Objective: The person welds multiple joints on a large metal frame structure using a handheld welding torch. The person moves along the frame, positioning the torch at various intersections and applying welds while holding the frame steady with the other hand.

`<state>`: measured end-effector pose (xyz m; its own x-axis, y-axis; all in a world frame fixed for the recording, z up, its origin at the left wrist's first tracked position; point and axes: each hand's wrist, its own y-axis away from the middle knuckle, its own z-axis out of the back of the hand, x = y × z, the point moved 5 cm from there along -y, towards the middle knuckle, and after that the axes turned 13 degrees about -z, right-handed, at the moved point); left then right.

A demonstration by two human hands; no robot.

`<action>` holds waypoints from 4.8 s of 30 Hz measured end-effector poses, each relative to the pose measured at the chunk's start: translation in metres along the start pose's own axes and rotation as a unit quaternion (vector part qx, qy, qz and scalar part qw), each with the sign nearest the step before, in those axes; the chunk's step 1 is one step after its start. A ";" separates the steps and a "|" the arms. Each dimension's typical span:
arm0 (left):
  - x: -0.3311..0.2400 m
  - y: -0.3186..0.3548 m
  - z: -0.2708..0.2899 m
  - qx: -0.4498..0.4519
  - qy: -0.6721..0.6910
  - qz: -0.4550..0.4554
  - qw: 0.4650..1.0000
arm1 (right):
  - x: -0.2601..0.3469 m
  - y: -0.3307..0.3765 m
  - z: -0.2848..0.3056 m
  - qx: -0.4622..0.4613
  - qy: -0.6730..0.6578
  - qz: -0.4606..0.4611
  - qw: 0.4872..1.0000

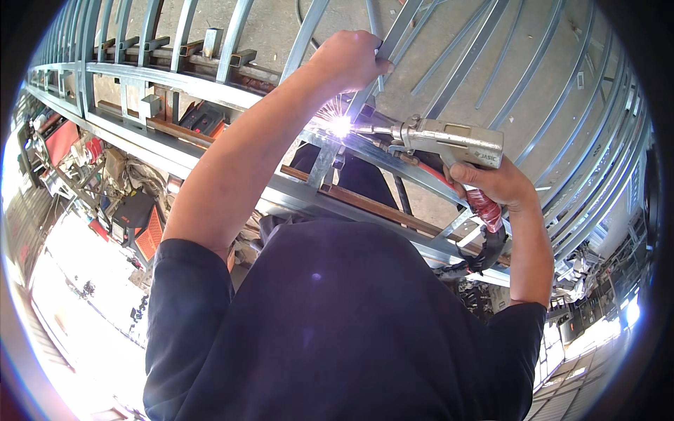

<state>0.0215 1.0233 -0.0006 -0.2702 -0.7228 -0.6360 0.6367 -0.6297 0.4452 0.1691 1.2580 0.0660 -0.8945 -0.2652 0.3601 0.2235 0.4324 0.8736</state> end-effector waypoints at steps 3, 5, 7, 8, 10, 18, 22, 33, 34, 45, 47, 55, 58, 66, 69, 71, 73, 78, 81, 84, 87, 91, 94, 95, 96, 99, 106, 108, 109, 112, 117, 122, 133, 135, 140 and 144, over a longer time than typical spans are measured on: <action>0.003 0.000 -0.002 -0.004 -0.003 0.000 1.000 | 0.000 -0.001 -0.002 -0.019 0.009 0.013 1.000; 0.003 -0.001 -0.002 0.000 -0.001 0.007 1.000 | 0.000 -0.001 -0.002 -0.015 0.006 0.003 1.000; 0.000 0.000 -0.001 0.006 -0.002 0.014 1.000 | 0.002 0.000 -0.002 -0.010 0.008 -0.002 1.000; -0.001 0.000 0.000 0.016 -0.001 0.022 1.000 | 0.001 0.000 -0.001 -0.008 0.003 -0.010 1.000; -0.002 0.000 0.001 0.034 0.002 0.039 0.999 | 0.002 0.001 -0.001 -0.009 0.009 -0.009 1.000; -0.001 -0.001 0.000 0.016 -0.013 0.027 0.999 | 0.002 0.003 -0.001 -0.022 0.018 -0.010 1.000; -0.001 -0.001 -0.001 0.011 -0.012 0.022 1.000 | -0.002 0.002 0.001 -0.020 0.009 -0.003 1.000; 0.000 -0.002 0.000 0.013 -0.027 0.009 1.000 | -0.003 0.006 0.000 -0.011 -0.007 -0.004 1.000; 0.000 -0.002 0.000 0.015 -0.027 0.009 0.999 | -0.004 0.006 0.001 -0.009 -0.006 -0.006 1.000; -0.049 0.005 0.005 -0.159 -0.091 -0.045 0.982 | -0.044 0.058 0.048 -0.054 -0.050 -0.012 0.997; -0.073 -0.003 -0.023 -0.126 -0.058 -0.054 0.989 | -0.057 0.064 0.056 -0.064 -0.040 -0.033 0.997; -0.074 -0.024 -0.071 0.013 0.048 -0.031 0.998 | -0.079 0.059 0.065 -0.023 -0.017 -0.019 0.999; -0.069 -0.023 -0.071 0.025 0.090 0.000 0.996 | -0.080 0.055 0.067 -0.044 -0.004 -0.046 0.998; -0.054 -0.033 -0.079 0.063 0.194 0.029 0.979 | -0.071 0.054 0.064 -0.020 0.006 -0.014 1.000; -0.051 -0.035 -0.080 0.081 0.187 0.032 0.979 | -0.068 0.055 0.063 -0.023 0.003 -0.017 1.000; -0.053 -0.035 -0.079 0.083 0.194 0.035 0.977 | -0.068 0.055 0.062 -0.023 -0.001 -0.018 1.000; -0.058 -0.035 -0.074 0.103 0.189 0.035 0.976 | -0.068 0.054 0.063 -0.028 0.006 -0.013 0.999; -0.058 -0.034 -0.074 0.107 0.175 0.034 0.978 | -0.070 0.053 0.064 -0.021 0.008 -0.019 1.000; -0.058 -0.033 -0.073 0.112 0.173 0.038 0.978 | -0.070 0.052 0.065 -0.021 0.015 -0.011 1.000; -0.059 -0.034 -0.074 0.116 0.161 0.044 0.979 | -0.075 0.051 0.070 -0.046 0.040 0.028 0.998; -0.058 -0.034 -0.075 0.112 0.157 0.045 0.980 | -0.082 0.047 0.073 -0.078 0.067 0.064 0.993; -0.057 -0.033 -0.076 0.107 0.162 0.044 0.980 | -0.075 0.055 0.068 -0.029 0.020 -0.019 0.999; -0.054 -0.034 -0.078 0.105 0.166 0.031 0.980 | -0.075 0.056 0.068 -0.029 0.012 -0.018 0.999; -0.057 -0.034 -0.077 0.104 0.167 0.024 0.980 | -0.076 0.057 0.067 -0.030 0.007 -0.017 0.999; -0.058 -0.034 -0.076 0.108 0.162 0.028 0.980 | -0.077 0.057 0.067 -0.030 0.005 -0.019 0.999; -0.062 -0.033 -0.071 0.114 0.150 0.034 0.981 | -0.080 0.058 0.069 -0.029 -0.003 -0.019 0.999; -0.053 -0.035 -0.076 0.099 0.169 0.012 0.981 | -0.082 0.059 0.069 -0.032 -0.023 -0.030 0.999; -0.053 -0.035 -0.077 0.090 0.166 0.006 0.982 | -0.081 0.062 0.068 -0.037 -0.027 -0.032 0.998; -0.053 -0.034 -0.077 0.082 0.171 0.004 0.982 | -0.080 0.064 0.067 -0.040 -0.029 -0.034 0.998; -0.053 -0.037 -0.081 0.069 0.163 -0.021 0.984 | -0.089 0.072 0.068 -0.056 -0.043 -0.037 0.997; -0.067 -0.033 -0.073 0.074 0.043 -0.048 0.995 | -0.104 0.113 0.070 -0.087 -0.123 -0.030 0.988; -0.105 -0.027 -0.046 -0.177 -0.049 -0.071 0.980 | -0.118 0.161 0.076 -0.166 -0.105 -0.019 0.980; -0.163 -0.047 -0.137 0.044 0.045 -0.029 0.998 | -0.154 0.137 0.113 -0.081 -0.025 -0.036 0.996; -0.164 -0.048 -0.138 0.042 0.018 -0.021 0.999 | -0.152 0.130 0.115 -0.063 -0.027 -0.035 0.997; -0.170 -0.043 -0.137 0.038 0.032 -0.001 0.999 | -0.153 0.114 0.128 -0.028 -0.038 -0.030 0.998; -0.170 -0.045 -0.136 0.071 0.054 0.027 0.996 | -0.155 0.108 0.131 -0.013 -0.032 -0.025 0.999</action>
<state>0.1369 1.2138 0.0018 -0.1541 -0.7273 -0.6687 0.5375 -0.6296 0.5610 0.2807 1.4588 0.0616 -0.9276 -0.2288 0.2952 0.1879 0.3971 0.8983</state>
